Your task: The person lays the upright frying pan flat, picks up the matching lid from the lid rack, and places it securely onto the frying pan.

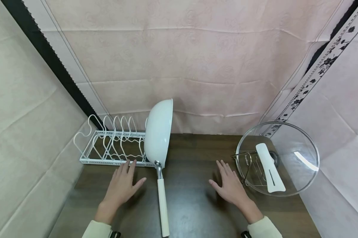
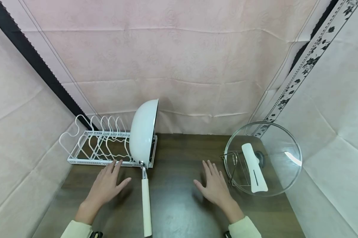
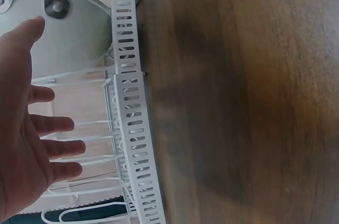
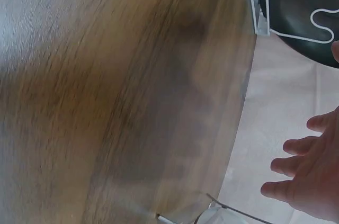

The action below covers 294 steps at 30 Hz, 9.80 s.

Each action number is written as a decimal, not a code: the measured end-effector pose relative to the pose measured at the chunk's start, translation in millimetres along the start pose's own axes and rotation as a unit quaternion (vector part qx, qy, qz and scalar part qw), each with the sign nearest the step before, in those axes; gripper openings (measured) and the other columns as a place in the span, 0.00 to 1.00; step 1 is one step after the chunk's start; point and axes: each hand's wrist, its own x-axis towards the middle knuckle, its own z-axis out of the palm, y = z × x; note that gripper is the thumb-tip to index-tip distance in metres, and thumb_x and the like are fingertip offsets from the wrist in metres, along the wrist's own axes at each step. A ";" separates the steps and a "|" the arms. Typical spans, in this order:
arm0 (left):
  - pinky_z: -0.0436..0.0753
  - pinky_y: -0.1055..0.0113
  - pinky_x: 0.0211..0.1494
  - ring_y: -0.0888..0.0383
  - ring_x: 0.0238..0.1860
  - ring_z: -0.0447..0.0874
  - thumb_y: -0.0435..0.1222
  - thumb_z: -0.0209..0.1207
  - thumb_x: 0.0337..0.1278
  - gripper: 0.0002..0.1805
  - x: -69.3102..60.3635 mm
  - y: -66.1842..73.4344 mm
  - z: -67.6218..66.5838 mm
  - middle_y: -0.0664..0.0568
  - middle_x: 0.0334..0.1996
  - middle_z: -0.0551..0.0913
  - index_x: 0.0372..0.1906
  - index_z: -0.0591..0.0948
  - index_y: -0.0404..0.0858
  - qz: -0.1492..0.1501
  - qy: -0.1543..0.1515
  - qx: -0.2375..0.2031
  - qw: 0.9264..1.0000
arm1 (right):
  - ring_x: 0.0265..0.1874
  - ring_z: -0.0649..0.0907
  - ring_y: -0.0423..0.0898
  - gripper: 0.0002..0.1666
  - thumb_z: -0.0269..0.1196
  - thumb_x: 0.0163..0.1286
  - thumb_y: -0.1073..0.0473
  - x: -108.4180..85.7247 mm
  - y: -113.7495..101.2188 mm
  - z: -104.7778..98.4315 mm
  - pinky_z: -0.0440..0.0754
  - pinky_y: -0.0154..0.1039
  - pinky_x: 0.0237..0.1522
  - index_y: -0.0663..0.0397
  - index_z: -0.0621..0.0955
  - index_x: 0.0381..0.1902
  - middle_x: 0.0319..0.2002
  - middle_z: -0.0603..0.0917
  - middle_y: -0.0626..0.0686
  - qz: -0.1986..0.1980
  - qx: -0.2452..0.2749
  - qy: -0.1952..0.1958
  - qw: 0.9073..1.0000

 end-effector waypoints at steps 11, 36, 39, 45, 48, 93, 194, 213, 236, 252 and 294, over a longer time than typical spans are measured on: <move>0.67 0.32 0.72 0.31 0.74 0.66 0.69 0.51 0.67 0.51 -1.5 2.2 -0.7 0.29 0.74 0.66 0.78 0.63 0.33 0.002 -0.006 -0.050 0.999 | 0.79 0.62 0.64 0.52 0.53 0.75 0.28 -3.4 -12.4 -3.7 0.62 0.70 0.73 0.47 0.53 0.84 0.82 0.57 0.59 0.022 0.092 -0.061 0.994; 0.64 0.38 0.77 0.36 0.77 0.62 0.68 0.48 0.70 0.49 0.0 18.3 -15.5 0.35 0.76 0.66 0.78 0.63 0.34 -0.047 -0.107 -0.258 0.959 | 0.70 0.76 0.62 0.37 0.54 0.81 0.43 -6.8 -47.2 3.1 0.72 0.63 0.70 0.56 0.65 0.78 0.72 0.74 0.62 0.039 0.266 -0.143 0.953; 0.65 0.38 0.77 0.36 0.77 0.64 0.67 0.48 0.71 0.47 0.2 20.0 -16.4 0.36 0.76 0.67 0.78 0.64 0.34 -0.051 -0.110 -0.271 0.955 | 0.73 0.72 0.63 0.36 0.52 0.82 0.43 -6.4 -48.6 2.3 0.67 0.64 0.72 0.58 0.66 0.78 0.73 0.72 0.63 0.042 0.291 -0.160 0.942; 0.67 0.38 0.75 0.36 0.75 0.67 0.64 0.50 0.73 0.44 0.1 24.2 -19.0 0.36 0.74 0.70 0.76 0.67 0.34 -0.051 -0.108 -0.281 0.952 | 0.74 0.69 0.67 0.36 0.47 0.84 0.45 -3.9 -47.5 -3.0 0.62 0.68 0.74 0.63 0.63 0.78 0.75 0.68 0.67 0.051 0.360 -0.211 0.907; 0.69 0.39 0.74 0.37 0.74 0.69 0.62 0.51 0.73 0.41 -0.9 25.4 -18.2 0.36 0.72 0.73 0.75 0.69 0.35 -0.051 -0.107 -0.283 0.952 | 0.72 0.71 0.69 0.38 0.44 0.84 0.44 -2.5 -45.7 -4.4 0.63 0.68 0.74 0.68 0.59 0.78 0.75 0.66 0.71 0.043 0.403 -0.243 0.881; 0.83 0.51 0.63 0.46 0.57 0.87 0.52 0.50 0.79 0.27 21.2 48.2 -1.9 0.36 0.59 0.84 0.64 0.72 0.34 -0.125 -0.319 -0.699 0.628 | 0.75 0.66 0.68 0.47 0.37 0.83 0.34 28.7 -47.7 14.3 0.58 0.66 0.77 0.67 0.52 0.80 0.79 0.59 0.70 0.045 0.567 -0.424 0.705; 0.82 0.63 0.38 0.60 0.24 0.74 0.56 0.59 0.71 0.23 6.6 100.2 22.1 0.56 0.21 0.73 0.31 0.72 0.43 -0.251 -0.264 -0.708 0.605 | 0.62 0.80 0.51 0.42 0.44 0.83 0.36 -0.5 -111.7 65.2 0.67 0.61 0.75 0.66 0.63 0.74 0.67 0.75 0.58 0.068 0.581 -0.568 0.579; 0.83 0.62 0.38 0.60 0.23 0.73 0.56 0.57 0.73 0.23 4.5 102.0 21.3 0.56 0.20 0.73 0.28 0.71 0.44 -0.238 -0.265 -0.708 0.609 | 0.59 0.83 0.44 0.44 0.47 0.84 0.39 -2.4 -123.3 77.3 0.77 0.48 0.68 0.73 0.58 0.76 0.73 0.71 0.68 0.014 0.596 -0.594 0.540; 0.83 0.64 0.37 0.61 0.23 0.74 0.58 0.55 0.73 0.25 4.4 99.9 21.4 0.58 0.20 0.73 0.26 0.71 0.45 -0.239 -0.271 -0.708 0.607 | 0.47 0.88 0.42 0.19 0.50 0.83 0.42 -5.4 -142.3 88.5 0.85 0.37 0.50 0.48 0.79 0.46 0.43 0.87 0.45 0.031 0.598 -0.593 0.539; 0.83 0.64 0.38 0.61 0.23 0.74 0.58 0.54 0.74 0.25 4.9 98.7 22.0 0.58 0.20 0.73 0.26 0.70 0.45 -0.234 -0.273 -0.707 0.609 | 0.48 0.88 0.44 0.20 0.45 0.85 0.41 -7.9 -148.7 89.0 0.84 0.48 0.59 0.45 0.77 0.44 0.41 0.86 0.45 0.035 0.604 -0.593 0.531; 0.81 0.66 0.35 0.61 0.22 0.73 0.57 0.56 0.73 0.24 4.7 98.5 24.2 0.57 0.20 0.73 0.27 0.70 0.45 -0.243 -0.266 -0.706 0.609 | 0.39 0.82 0.40 0.16 0.43 0.86 0.46 -13.7 -152.4 96.6 0.83 0.40 0.51 0.44 0.72 0.39 0.34 0.79 0.44 0.046 0.635 -0.567 0.522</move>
